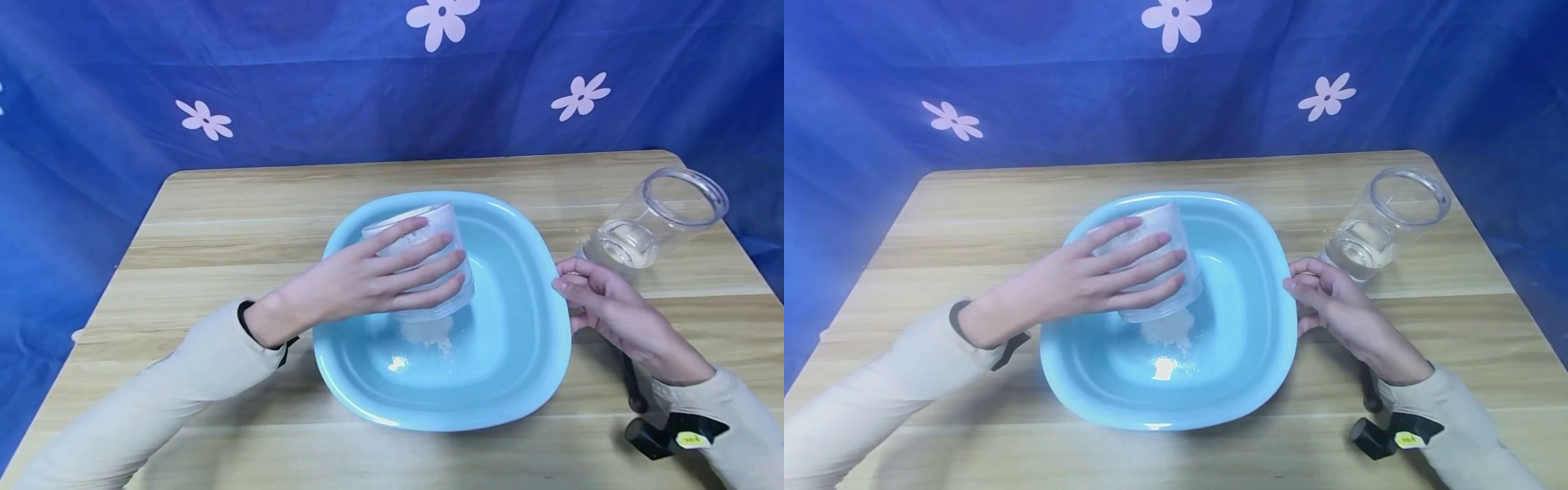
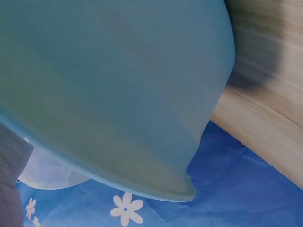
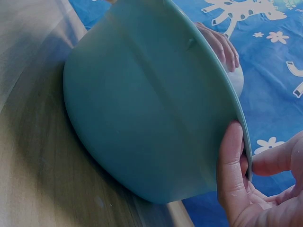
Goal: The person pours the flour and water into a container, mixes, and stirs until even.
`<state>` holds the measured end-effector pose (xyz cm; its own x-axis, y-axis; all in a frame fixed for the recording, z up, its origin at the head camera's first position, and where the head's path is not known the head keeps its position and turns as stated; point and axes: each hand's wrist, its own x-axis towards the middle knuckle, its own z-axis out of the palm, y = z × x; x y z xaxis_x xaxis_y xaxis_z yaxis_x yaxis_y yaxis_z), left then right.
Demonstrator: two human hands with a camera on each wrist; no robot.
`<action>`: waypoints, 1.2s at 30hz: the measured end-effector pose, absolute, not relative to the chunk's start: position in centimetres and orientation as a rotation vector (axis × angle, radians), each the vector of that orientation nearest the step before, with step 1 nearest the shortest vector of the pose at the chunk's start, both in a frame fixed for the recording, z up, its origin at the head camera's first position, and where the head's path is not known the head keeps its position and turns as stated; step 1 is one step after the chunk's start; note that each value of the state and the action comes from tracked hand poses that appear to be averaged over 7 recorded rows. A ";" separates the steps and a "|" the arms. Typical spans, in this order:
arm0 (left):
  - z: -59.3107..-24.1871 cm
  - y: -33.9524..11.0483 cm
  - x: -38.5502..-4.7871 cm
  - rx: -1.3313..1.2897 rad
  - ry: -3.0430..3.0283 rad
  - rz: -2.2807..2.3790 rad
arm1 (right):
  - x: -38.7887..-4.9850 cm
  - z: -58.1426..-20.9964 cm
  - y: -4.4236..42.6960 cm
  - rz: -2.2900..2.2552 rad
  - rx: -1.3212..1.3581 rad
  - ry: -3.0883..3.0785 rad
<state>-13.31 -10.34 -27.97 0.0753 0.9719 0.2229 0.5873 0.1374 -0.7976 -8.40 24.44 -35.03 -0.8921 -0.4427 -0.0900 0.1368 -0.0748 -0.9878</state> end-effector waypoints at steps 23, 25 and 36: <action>-27.9 -11.5 -14.6 -1.568 -2.049 -0.055 | -8.3 -35.0 24.4 -2.021 -0.335 1.817; -28.0 -11.9 -15.2 -1.544 -2.148 -0.310 | -8.4 -34.9 24.4 -2.019 -0.334 1.814; -28.3 -13.8 -16.6 -1.171 -2.408 -1.083 | -8.4 -34.5 24.4 -2.004 -0.343 1.798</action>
<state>-16.56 -13.83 -28.33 -0.6446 0.5711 0.5084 0.7592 0.3996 0.5137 -8.38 24.45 -34.49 -0.8797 -0.4656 -0.0961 0.1458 -0.0719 -0.9867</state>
